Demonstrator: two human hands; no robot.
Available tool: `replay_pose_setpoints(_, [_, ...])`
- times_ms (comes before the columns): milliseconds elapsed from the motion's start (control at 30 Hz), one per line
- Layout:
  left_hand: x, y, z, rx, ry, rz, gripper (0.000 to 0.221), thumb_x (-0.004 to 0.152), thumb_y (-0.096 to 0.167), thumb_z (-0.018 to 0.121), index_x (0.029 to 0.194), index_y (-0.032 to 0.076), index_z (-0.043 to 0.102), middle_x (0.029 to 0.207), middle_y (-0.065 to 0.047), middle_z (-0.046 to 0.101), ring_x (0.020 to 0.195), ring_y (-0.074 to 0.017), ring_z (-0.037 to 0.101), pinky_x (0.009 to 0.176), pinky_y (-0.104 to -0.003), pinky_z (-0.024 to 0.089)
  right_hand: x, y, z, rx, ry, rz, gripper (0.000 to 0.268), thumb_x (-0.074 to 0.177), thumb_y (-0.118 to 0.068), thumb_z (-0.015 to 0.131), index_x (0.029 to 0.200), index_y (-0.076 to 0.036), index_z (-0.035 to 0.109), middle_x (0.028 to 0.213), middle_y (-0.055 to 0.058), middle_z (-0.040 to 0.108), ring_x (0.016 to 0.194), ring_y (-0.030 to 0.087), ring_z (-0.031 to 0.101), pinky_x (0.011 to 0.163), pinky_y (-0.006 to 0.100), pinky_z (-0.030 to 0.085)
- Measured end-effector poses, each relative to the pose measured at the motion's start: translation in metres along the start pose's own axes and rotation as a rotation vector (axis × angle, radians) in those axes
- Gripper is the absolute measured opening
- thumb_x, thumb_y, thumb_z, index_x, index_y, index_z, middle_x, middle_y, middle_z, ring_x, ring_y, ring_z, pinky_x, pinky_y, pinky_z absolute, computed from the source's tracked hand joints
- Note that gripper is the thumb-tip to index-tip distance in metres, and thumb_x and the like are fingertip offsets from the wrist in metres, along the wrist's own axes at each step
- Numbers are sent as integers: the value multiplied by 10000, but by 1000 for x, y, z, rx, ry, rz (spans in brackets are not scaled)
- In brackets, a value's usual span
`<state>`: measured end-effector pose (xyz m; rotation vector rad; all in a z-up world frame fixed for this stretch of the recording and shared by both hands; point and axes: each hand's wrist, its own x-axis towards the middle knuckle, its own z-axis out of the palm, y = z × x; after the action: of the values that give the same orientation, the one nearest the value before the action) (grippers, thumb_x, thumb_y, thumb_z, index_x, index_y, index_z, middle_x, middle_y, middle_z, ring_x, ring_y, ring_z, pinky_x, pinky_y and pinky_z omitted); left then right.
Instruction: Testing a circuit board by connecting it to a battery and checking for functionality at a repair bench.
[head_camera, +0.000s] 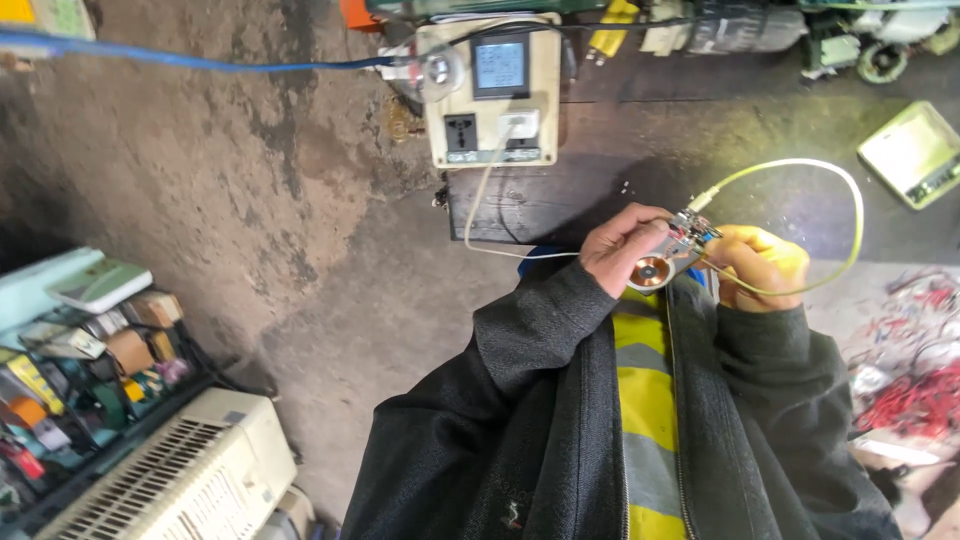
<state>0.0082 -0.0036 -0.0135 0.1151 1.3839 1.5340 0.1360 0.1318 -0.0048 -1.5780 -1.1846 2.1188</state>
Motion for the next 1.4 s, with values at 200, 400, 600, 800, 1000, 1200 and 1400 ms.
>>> replay_pose_setpoints(200, [2,-9,-6,-27,43,30,189,1019,235,623,1166,150,707,1051,7,709,1009,-114,655,968,-235,518,18,19,-7,-85,-6,-121,141,694,36,613,816,52,682,709,193,648,571,285,626,557,360,578])
replay_pose_setpoints(400, [3,-11,-13,-63,54,2,205,1017,253,630,1178,154,710,1084,-18,725,1040,-135,666,975,-253,537,19,19,1,-43,-37,-87,89,741,7,639,815,50,664,715,219,640,555,271,607,542,323,525])
replay_pose_setpoints(600, [7,-16,-17,-85,53,-3,204,1024,251,623,1176,145,709,1068,-16,717,1032,-134,659,972,-250,535,21,20,3,-20,-67,-79,48,774,9,666,808,41,651,709,214,625,555,286,607,544,340,538])
replay_pose_setpoints(800, [7,-9,-20,-93,40,-18,215,1013,256,629,1178,144,707,1097,-29,715,1055,-145,660,997,-252,533,22,22,5,-20,-70,-92,40,786,31,658,825,37,665,709,193,643,554,278,639,531,316,567])
replay_pose_setpoints(1000, [9,-12,-21,-120,38,-20,210,1015,247,630,1181,145,709,1105,-44,728,1056,-154,678,995,-263,553,21,21,7,4,-51,-68,64,795,22,675,857,12,686,766,172,672,563,252,619,532,339,570])
replay_pose_setpoints(1200, [12,-15,-20,-118,39,-26,202,1016,234,629,1175,139,710,1111,-47,724,1071,-161,674,1012,-254,532,18,18,9,-33,-22,-65,52,784,19,675,831,-4,681,732,142,658,559,225,625,526,316,576])
replay_pose_setpoints(1400, [14,-22,-20,-98,22,3,196,1025,225,619,1178,138,706,1128,-47,711,1090,-164,662,1035,-275,533,16,14,11,-48,5,-54,70,774,32,640,837,22,670,709,159,651,564,234,634,548,308,581])
